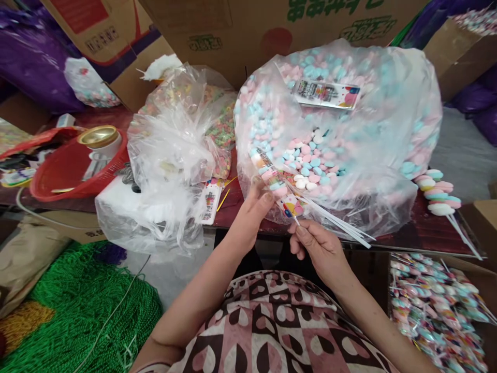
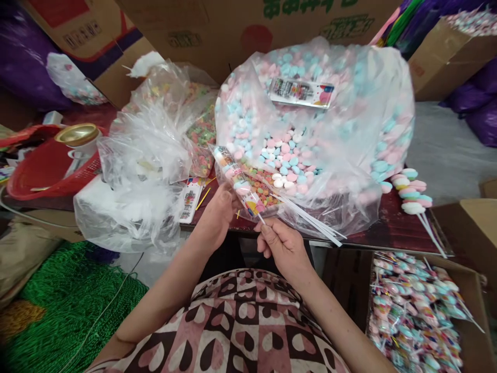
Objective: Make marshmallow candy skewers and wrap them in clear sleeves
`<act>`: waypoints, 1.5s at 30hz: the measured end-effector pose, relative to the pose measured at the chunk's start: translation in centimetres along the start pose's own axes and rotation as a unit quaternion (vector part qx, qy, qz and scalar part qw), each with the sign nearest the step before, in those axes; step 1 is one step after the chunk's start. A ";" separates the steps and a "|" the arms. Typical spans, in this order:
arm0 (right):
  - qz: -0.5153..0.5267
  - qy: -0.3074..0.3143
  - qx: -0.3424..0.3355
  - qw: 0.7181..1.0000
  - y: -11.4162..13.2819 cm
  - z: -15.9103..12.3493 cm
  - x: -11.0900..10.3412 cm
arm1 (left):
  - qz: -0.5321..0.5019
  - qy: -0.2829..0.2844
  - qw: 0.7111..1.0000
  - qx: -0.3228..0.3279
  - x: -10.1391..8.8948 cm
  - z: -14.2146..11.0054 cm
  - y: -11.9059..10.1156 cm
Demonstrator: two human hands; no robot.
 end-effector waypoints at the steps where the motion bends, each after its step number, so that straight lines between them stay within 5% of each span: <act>1: -0.005 0.002 0.001 1.000 0.1 0.0 0.1 | -0.054 0.000 0.999 -0.002 0.4 0.4 0.1; 6: -0.017 0.003 0.014 1.000 -0.1 0.0 0.3 | -0.182 -0.018 0.982 -0.042 2.2 1.3 0.7; 14: 0.031 -0.017 0.063 0.997 -0.8 0.6 2.5 | -0.162 0.031 0.973 -0.159 3.2 -0.8 4.1; 20: -0.045 0.116 0.067 0.990 0.5 1.5 1.0 | -0.171 -0.009 0.980 -0.106 0.9 -1.4 2.3; 24: 0.019 -0.015 0.021 0.999 2.1 2.3 -3.3 | -0.206 0.090 0.964 -0.145 2.1 -2.3 2.3; 28: 0.113 0.042 0.042 0.992 2.8 3.8 -1.2 | -0.236 0.203 0.928 -0.203 4.4 -3.6 3.1; 31: 0.131 0.031 0.043 0.990 3.0 4.6 0.6 | -0.160 0.200 0.951 -0.174 3.9 -3.5 2.8; 34: 0.103 -0.038 0.001 0.994 2.9 5.1 1.2 | 0.088 0.123 0.978 -0.142 1.4 -3.0 2.1; 37: 0.050 -0.100 -0.058 0.992 3.3 5.2 1.1 | 0.362 0.038 0.921 -0.141 -1.1 -3.0 1.3; 39: 0.040 -0.081 -0.065 0.994 3.6 5.3 1.2 | 0.405 0.043 0.903 -0.133 -1.7 -3.2 1.1; 43: 0.054 0.059 0.032 0.996 3.0 5.7 1.9 | 0.164 0.214 0.954 -0.131 -0.4 -4.1 2.0; 45: 0.032 0.054 0.052 0.997 2.4 5.8 1.6 | 0.076 0.242 0.956 -0.144 0.0 -4.6 2.2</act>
Point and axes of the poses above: each hand's wrist, its own z-axis towards the middle knuckle, its own x-axis out of the palm, y = z × x, the point moved 7 cm from there along z, towards the middle knuckle, and after that the axes turned 14 degrees about y, right-handed, at the moved point
